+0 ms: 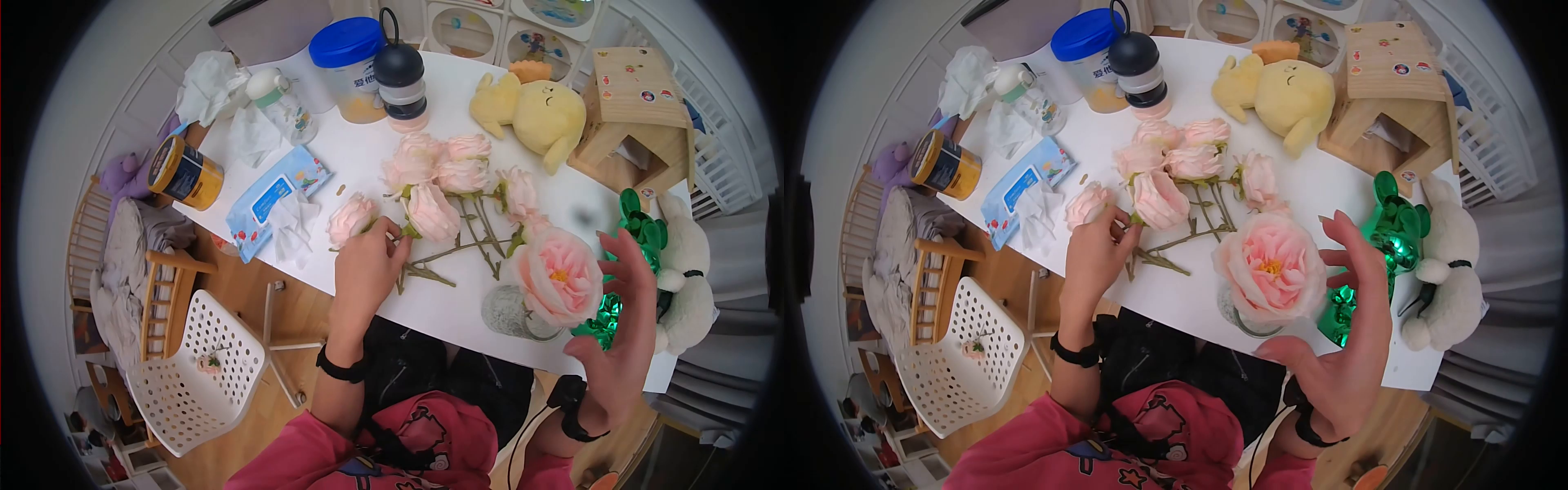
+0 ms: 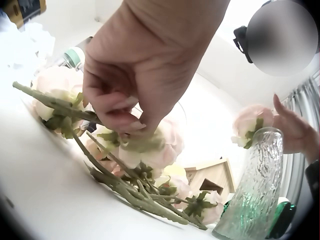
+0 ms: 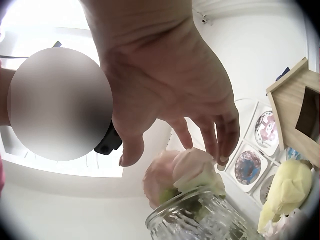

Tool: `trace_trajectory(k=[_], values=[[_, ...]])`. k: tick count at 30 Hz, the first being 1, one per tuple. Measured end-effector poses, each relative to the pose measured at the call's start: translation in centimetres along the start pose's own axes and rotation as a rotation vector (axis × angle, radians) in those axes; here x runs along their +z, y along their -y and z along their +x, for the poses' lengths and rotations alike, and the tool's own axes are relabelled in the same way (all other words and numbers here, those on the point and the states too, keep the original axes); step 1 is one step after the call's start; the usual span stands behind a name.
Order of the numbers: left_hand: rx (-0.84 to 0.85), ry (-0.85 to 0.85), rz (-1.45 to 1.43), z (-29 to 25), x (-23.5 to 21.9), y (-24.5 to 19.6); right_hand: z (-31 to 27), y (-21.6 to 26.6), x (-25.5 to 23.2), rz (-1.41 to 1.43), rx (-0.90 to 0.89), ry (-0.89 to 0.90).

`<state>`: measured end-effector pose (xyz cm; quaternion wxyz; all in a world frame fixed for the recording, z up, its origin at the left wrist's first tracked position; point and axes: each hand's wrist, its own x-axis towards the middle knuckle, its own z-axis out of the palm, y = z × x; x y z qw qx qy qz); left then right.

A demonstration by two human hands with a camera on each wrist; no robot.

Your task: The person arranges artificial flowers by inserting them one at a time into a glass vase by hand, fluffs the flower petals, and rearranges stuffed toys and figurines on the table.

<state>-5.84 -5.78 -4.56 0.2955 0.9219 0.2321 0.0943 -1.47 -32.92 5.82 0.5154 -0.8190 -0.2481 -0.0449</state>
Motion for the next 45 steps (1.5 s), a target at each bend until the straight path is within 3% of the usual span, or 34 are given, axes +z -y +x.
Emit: trace_trajectory(k=[5, 7, 15, 19, 22, 25, 27, 29, 31, 33, 35, 38, 39, 43, 45], values=[[0.003, -0.078, -0.105, 0.0, -0.6, -0.5, -0.2, 0.3, 0.1, 0.055, 0.078, -0.128], [0.021, -0.183, -0.142, -0.1, -1.1, -0.6, -0.3, 0.5, 0.1, 0.076, 0.101, -0.172], [0.106, -0.404, -0.256, -1.2, -4.0, -2.1, -0.6, -0.3, -0.3, 0.076, 0.040, -0.239], [0.128, -0.518, -0.442, -2.0, -5.5, -2.2, -0.8, -0.4, -0.4, 0.085, 0.022, -0.275], [0.258, -0.610, -0.669, -2.6, -6.3, -2.5, -1.0, -0.5, -0.4, 0.090, 0.025, -0.294], [0.145, -0.577, -0.857, -3.6, -7.8, -4.3, -1.1, -0.7, -0.4, 0.103, -0.002, -0.322], [0.167, -0.543, -0.923, -4.0, -7.8, -4.0, -1.2, -0.4, -0.1, 0.085, -0.024, -0.358], [0.245, -0.423, -1.236, -4.3, -8.1, -4.9, -1.4, 0.1, 0.1, 0.067, -0.046, -0.395], [0.265, -0.391, -1.240, -4.6, -8.1, -5.8, -2.2, 0.8, 0.0, 0.064, -0.017, -0.448], [0.243, -0.304, -1.436, -4.9, -7.8, -6.2, -3.1, 1.0, -0.2, 0.114, -0.060, -0.397], [0.245, -0.244, -1.448, -5.0, -7.5, -6.8, -3.5, 1.2, -0.2, 0.163, -0.103, -0.346], [0.189, -0.216, -1.400, -5.4, -6.5, -8.4, -3.6, 1.8, 0.2, -0.070, -0.167, -0.119], [0.132, -0.249, -1.338, -5.5, -6.2, -8.8, -3.5, 1.9, 0.5, -0.072, -0.166, -0.120], [0.196, -0.139, -1.308, -5.5, -5.0, -9.3, -3.4, 0.2, 1.5, -0.102, -0.055, -0.155], [0.207, -0.051, -1.350, -5.8, -4.9, -8.7, -3.1, -1.5, 2.2, 0.016, -0.033, -0.317]])
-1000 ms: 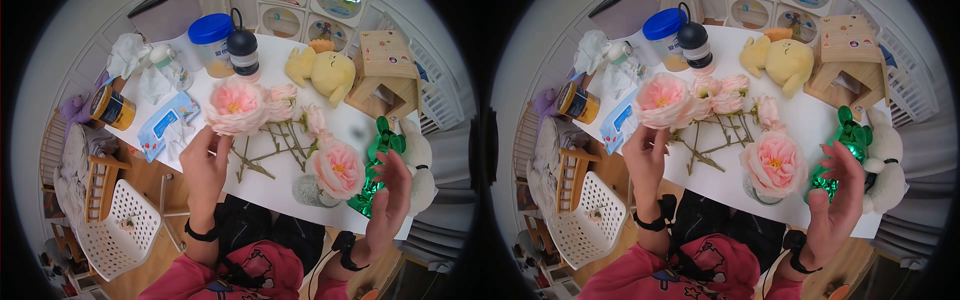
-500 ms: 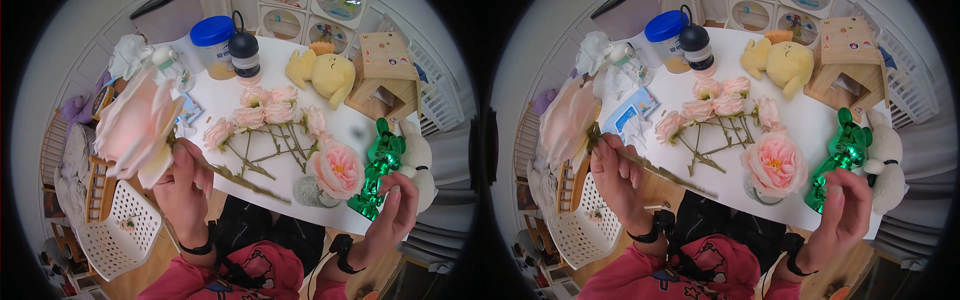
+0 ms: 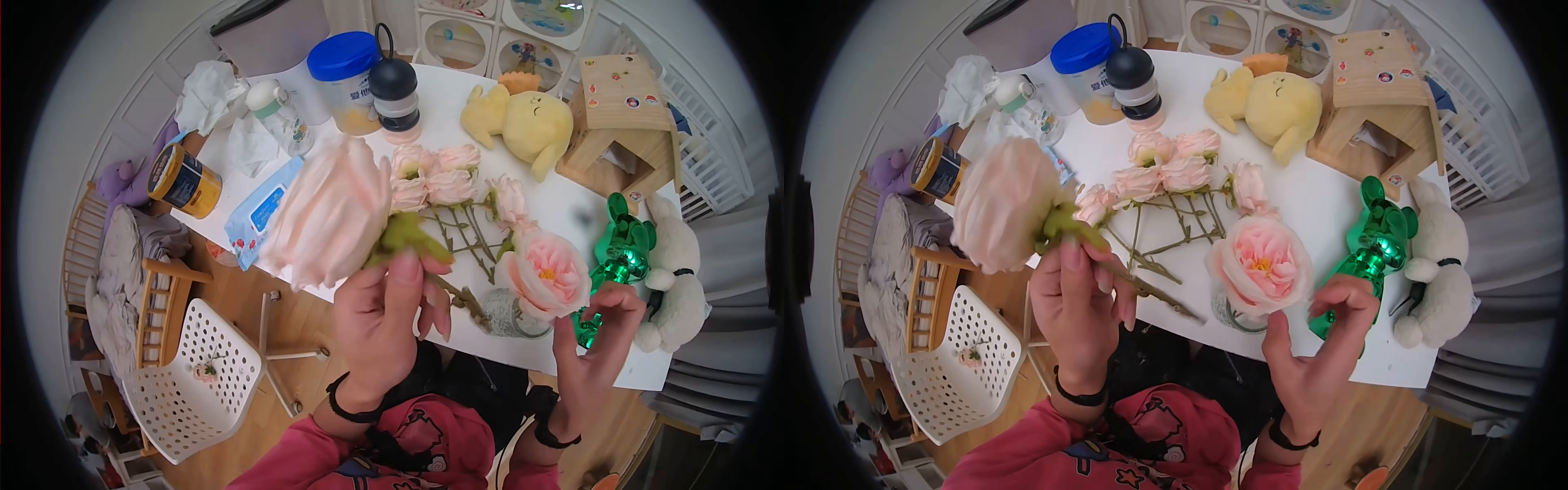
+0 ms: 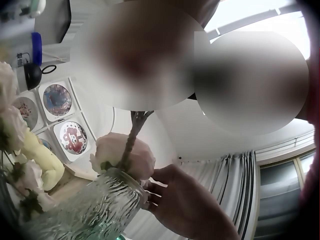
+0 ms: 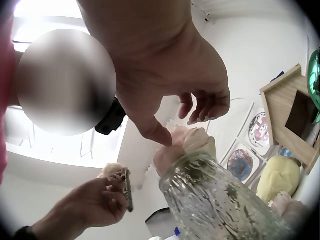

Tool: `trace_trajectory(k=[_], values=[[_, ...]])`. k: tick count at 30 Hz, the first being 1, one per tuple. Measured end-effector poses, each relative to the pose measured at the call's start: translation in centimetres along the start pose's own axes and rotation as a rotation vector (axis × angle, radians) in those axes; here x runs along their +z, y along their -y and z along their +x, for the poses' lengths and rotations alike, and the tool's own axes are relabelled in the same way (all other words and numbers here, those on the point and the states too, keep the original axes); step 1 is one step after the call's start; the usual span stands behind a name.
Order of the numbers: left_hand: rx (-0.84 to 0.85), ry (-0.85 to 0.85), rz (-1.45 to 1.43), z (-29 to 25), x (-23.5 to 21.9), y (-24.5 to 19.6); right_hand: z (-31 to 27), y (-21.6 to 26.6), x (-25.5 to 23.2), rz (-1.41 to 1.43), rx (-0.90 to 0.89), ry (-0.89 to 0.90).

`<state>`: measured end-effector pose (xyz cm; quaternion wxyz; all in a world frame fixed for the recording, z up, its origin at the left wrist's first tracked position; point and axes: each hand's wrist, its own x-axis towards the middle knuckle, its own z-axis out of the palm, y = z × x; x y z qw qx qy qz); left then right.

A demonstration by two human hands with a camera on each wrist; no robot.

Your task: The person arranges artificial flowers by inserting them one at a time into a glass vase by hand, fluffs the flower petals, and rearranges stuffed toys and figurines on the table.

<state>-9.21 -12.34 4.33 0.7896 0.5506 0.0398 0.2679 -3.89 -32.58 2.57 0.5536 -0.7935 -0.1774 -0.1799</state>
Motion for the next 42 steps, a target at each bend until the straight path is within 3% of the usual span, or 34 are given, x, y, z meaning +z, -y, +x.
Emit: trace_trajectory(k=[1, 5, 7, 10, 14, 17, 20, 25, 31, 34, 42], values=[[0.039, 0.011, -0.027, 0.1, 0.3, 0.1, 0.1, -0.3, -0.2, 0.020, 0.057, 0.099], [0.156, 0.047, -0.157, 0.1, 0.8, 1.0, 0.6, 0.1, 0.9, -0.055, 0.129, 0.175], [0.143, 0.088, -0.176, 0.1, 0.7, 1.5, 0.8, 0.2, 1.1, -0.076, 0.215, 0.275], [0.102, 0.125, -0.201, 0.0, 0.9, 1.8, 1.0, -1.0, 1.2, -0.057, 0.200, 0.339], [0.064, 0.128, -0.179, 0.3, 0.9, 2.2, 0.7, -1.3, 0.8, -0.100, 0.249, 0.354], [0.066, 0.142, -0.189, 0.6, 0.9, 2.5, 0.9, -1.2, 0.9, -0.112, 0.146, 0.292], [0.024, 0.041, -0.047, 0.6, 2.3, 1.9, 1.0, -1.0, 1.1, -0.004, 0.139, 0.173], [0.068, 0.127, 0.027, 0.7, 2.2, 2.3, 1.1, -0.7, 1.2, 0.156, 0.251, 0.149], [-0.014, 0.181, 0.126, 0.1, 1.4, 3.4, 1.2, -0.9, 1.3, -0.022, 0.121, 0.217], [-0.050, 0.188, 0.151, 0.0, 1.3, 4.0, 1.4, -1.1, 1.2, -0.021, 0.102, 0.308], [-0.014, 0.245, 0.224, 0.1, 1.2, 4.2, 1.2, -1.5, 1.7, 0.058, 0.125, 0.331]])
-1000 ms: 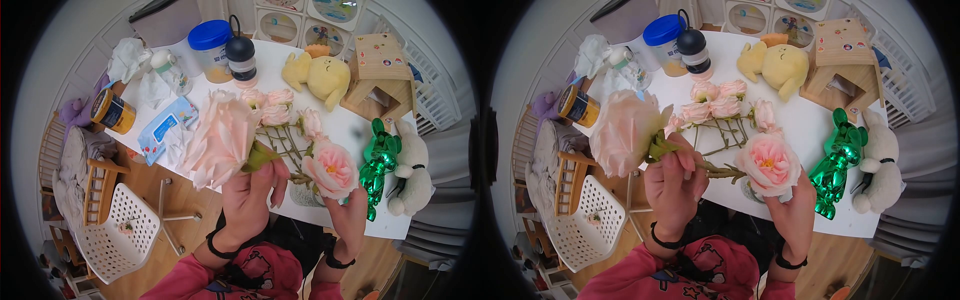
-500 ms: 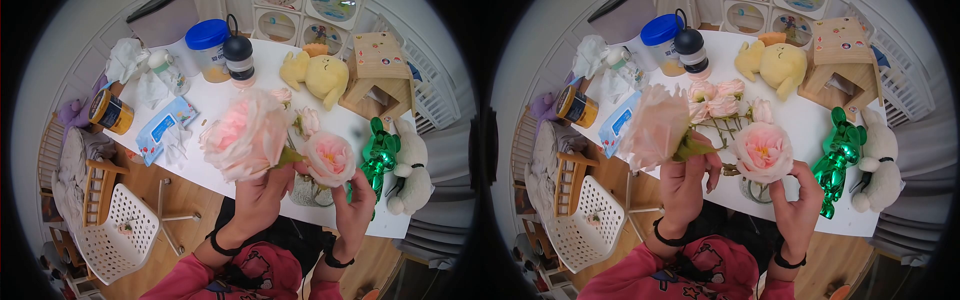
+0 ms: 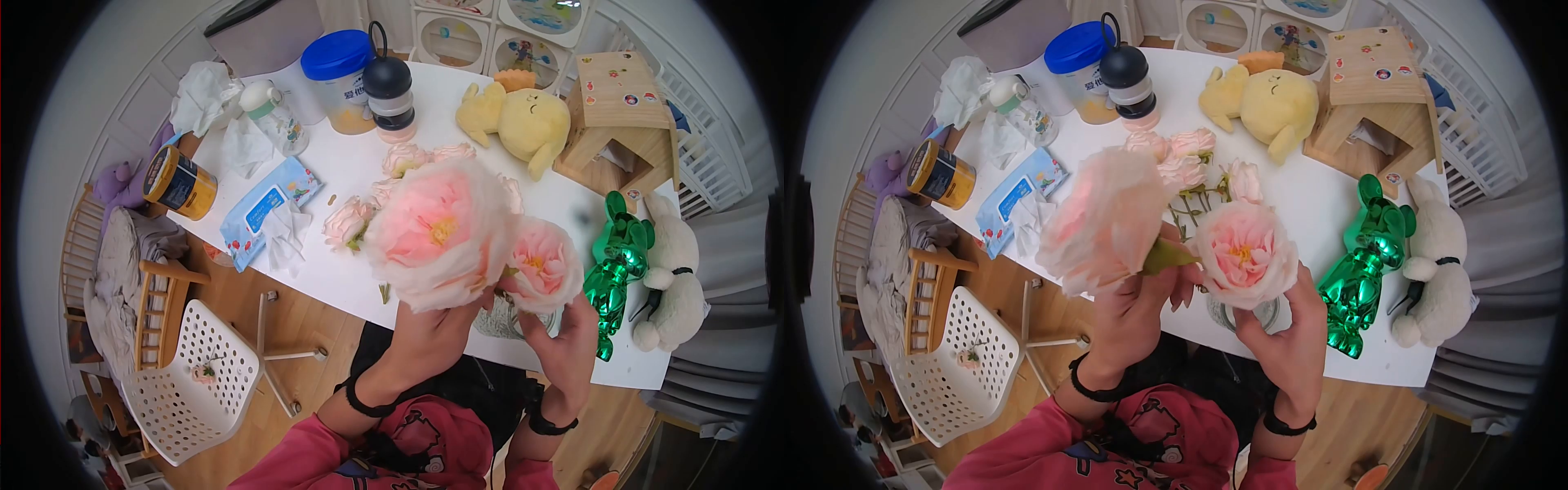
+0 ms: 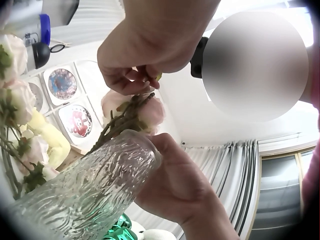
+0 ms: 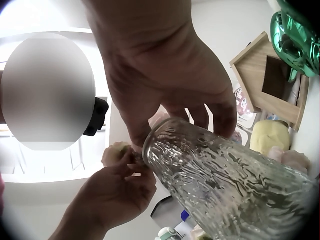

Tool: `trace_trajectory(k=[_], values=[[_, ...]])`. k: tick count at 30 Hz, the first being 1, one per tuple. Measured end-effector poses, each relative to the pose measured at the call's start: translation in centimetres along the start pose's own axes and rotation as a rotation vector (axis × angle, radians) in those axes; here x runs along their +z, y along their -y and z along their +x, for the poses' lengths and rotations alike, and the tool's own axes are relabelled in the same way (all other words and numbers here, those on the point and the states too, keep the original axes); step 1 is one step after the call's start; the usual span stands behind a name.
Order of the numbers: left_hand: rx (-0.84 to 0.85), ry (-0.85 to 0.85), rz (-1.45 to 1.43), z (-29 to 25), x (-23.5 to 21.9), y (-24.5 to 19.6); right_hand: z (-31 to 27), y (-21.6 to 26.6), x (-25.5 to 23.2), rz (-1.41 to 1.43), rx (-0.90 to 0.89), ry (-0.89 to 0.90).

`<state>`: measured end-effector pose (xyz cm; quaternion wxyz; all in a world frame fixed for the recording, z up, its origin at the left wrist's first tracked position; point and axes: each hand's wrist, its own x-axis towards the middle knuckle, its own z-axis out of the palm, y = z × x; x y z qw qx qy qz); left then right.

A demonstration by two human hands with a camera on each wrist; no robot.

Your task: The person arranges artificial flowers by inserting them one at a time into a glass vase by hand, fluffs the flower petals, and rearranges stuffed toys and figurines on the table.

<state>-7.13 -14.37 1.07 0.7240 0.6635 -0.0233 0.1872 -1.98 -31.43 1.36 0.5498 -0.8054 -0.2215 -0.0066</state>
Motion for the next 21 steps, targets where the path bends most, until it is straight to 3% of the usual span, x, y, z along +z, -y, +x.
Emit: trace_trajectory(k=[6, 11, 13, 18, 21], values=[[0.081, 0.001, -0.070, 0.1, -0.2, -1.2, -0.2, -0.3, 0.2, 0.055, 0.067, -0.041], [0.139, -0.111, -0.123, 0.4, 0.4, -3.0, -0.7, 0.2, 0.1, 0.080, 0.093, -0.115], [0.186, -0.096, -0.162, 0.5, 0.3, -3.2, -0.4, -0.1, 0.4, 0.225, 0.130, -0.257], [0.270, -0.037, -0.096, 0.7, -0.3, -3.8, 0.0, 1.1, 0.9, 0.379, 0.094, -0.314], [0.198, -0.186, -0.256, 0.0, 0.2, -4.2, 0.0, 1.2, 1.0, 0.377, 0.088, -0.358]])
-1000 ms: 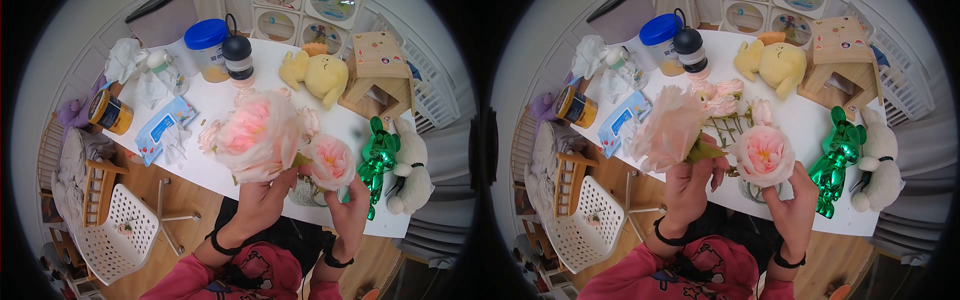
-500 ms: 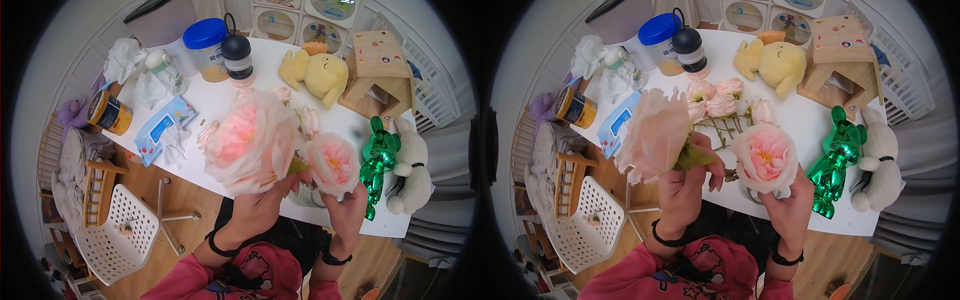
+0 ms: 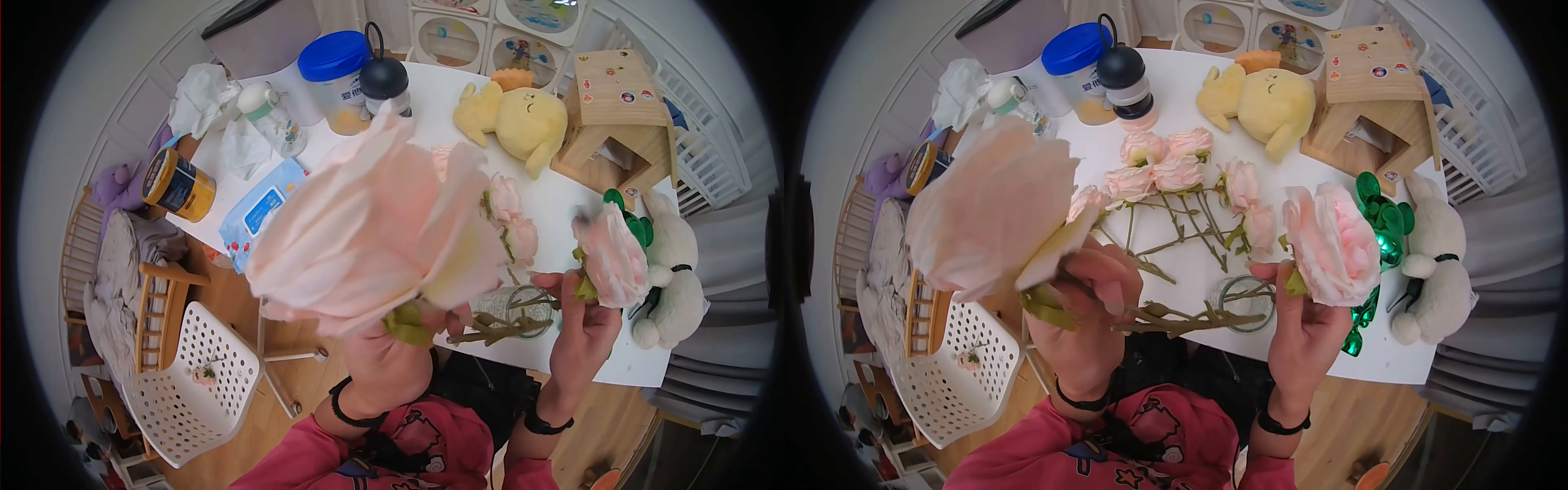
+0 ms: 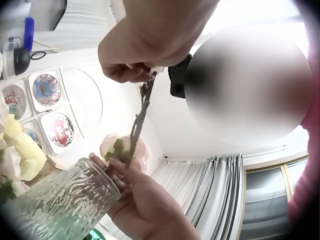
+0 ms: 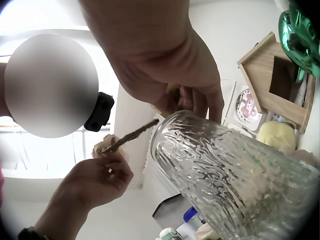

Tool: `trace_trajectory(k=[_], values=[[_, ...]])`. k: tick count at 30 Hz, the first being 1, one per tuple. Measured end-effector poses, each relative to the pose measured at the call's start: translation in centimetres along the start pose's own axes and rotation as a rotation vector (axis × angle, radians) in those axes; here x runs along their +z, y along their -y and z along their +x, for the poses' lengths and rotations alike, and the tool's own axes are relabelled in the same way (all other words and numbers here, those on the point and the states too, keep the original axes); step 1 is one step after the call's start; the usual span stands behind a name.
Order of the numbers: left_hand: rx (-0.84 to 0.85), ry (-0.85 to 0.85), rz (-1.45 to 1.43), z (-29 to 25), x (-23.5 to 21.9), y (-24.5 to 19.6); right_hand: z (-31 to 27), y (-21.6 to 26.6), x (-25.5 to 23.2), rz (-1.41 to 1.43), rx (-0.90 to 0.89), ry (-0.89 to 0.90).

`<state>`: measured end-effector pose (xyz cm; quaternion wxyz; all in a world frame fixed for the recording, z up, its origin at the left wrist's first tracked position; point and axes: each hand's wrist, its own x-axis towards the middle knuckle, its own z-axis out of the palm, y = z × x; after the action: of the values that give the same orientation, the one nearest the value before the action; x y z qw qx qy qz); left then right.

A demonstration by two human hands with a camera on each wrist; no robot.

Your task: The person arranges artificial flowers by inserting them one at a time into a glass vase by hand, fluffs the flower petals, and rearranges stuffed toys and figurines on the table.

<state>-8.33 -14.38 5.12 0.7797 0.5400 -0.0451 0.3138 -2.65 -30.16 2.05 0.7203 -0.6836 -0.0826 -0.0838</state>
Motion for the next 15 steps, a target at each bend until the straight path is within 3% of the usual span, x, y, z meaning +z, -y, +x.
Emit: trace_trajectory(k=[3, 6, 8, 9, 11, 15], values=[[0.091, -0.058, 0.095, -0.3, -0.1, 0.6, 0.0, 0.4, -0.2, -0.073, 0.043, 0.025], [0.044, 0.053, 0.213, 0.0, -0.4, 1.3, 0.0, 0.4, -0.1, -0.034, 0.001, 0.017], [0.274, 0.178, 0.469, 0.0, -1.1, 2.7, 0.0, 0.3, -0.1, -0.035, -0.005, 0.018], [0.273, 0.180, 0.468, -0.1, -1.0, 2.9, 0.0, 0.2, -0.1, -0.035, -0.005, 0.017], [0.020, 0.147, 0.475, 0.0, -0.2, 3.0, 0.0, 0.2, 0.0, -0.029, -0.027, -0.002], [0.073, 0.222, 0.551, 0.4, 0.1, 4.1, -0.1, -0.2, -0.2, 0.016, -0.035, -0.010]])
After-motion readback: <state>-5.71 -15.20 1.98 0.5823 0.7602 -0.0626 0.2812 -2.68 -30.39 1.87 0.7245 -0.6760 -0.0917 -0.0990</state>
